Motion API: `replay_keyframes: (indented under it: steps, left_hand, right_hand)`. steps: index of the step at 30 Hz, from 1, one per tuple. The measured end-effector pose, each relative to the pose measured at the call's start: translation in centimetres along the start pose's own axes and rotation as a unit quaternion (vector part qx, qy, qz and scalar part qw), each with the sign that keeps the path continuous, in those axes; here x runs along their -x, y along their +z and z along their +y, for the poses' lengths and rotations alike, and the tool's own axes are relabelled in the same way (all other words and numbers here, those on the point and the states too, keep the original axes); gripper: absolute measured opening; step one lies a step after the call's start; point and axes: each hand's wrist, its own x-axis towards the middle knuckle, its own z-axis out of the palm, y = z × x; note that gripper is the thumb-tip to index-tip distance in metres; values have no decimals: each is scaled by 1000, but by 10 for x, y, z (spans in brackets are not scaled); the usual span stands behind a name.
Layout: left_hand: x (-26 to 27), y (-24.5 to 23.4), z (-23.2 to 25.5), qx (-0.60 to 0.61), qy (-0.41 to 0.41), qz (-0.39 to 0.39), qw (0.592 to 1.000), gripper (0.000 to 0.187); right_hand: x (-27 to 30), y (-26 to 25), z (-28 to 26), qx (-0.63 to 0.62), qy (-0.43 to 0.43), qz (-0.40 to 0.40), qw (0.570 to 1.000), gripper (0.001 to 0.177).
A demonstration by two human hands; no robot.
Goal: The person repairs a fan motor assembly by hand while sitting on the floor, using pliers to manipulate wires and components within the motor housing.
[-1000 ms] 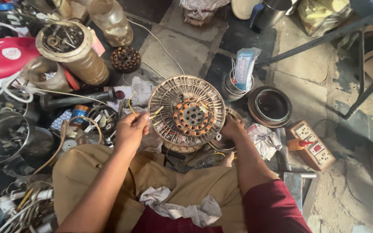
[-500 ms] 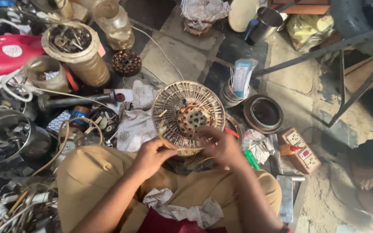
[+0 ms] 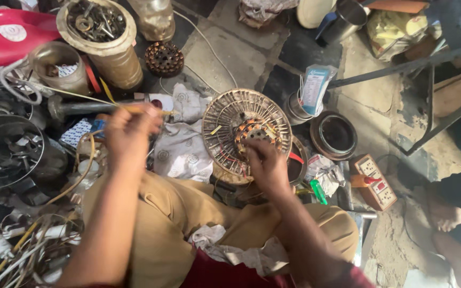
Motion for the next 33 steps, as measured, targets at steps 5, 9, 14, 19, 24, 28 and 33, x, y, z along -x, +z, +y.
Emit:
replay_keyframes:
  steps: [5, 9, 14, 19, 24, 28, 33]
  left_hand:
    - [-31, -6, -25, 54, -110, 13, 992, 14]
    - [-27, 3, -39, 11, -97, -18, 995, 18]
    - [-30, 5, -37, 36, -105, -50, 993, 18]
    - [-19, 18, -23, -47, -53, -69, 995, 19]
    - [-1, 30, -11, -207, 69, -120, 969, 16]
    - [22, 41, -7, -301, 160, -224, 913, 17]
    - [50, 63, -11, -380, 305, -369, 791, 31]
  right_hand:
    - [-62, 37, -15, 145, -263, -28, 954, 19]
    - [-86, 45, -10, 193, -306, -88, 928, 15]
    - [-82, 2, 15, 122, -197, -4, 973, 18]
    - [-39, -68, 58, 111, -18, 104, 988, 19]
    - [1, -80, 114, 130, 84, 155, 976, 19]
    - [6, -77, 139, 122, 96, 152, 976, 21]
    - [7, -64, 133, 153, 39, 121, 980, 18]
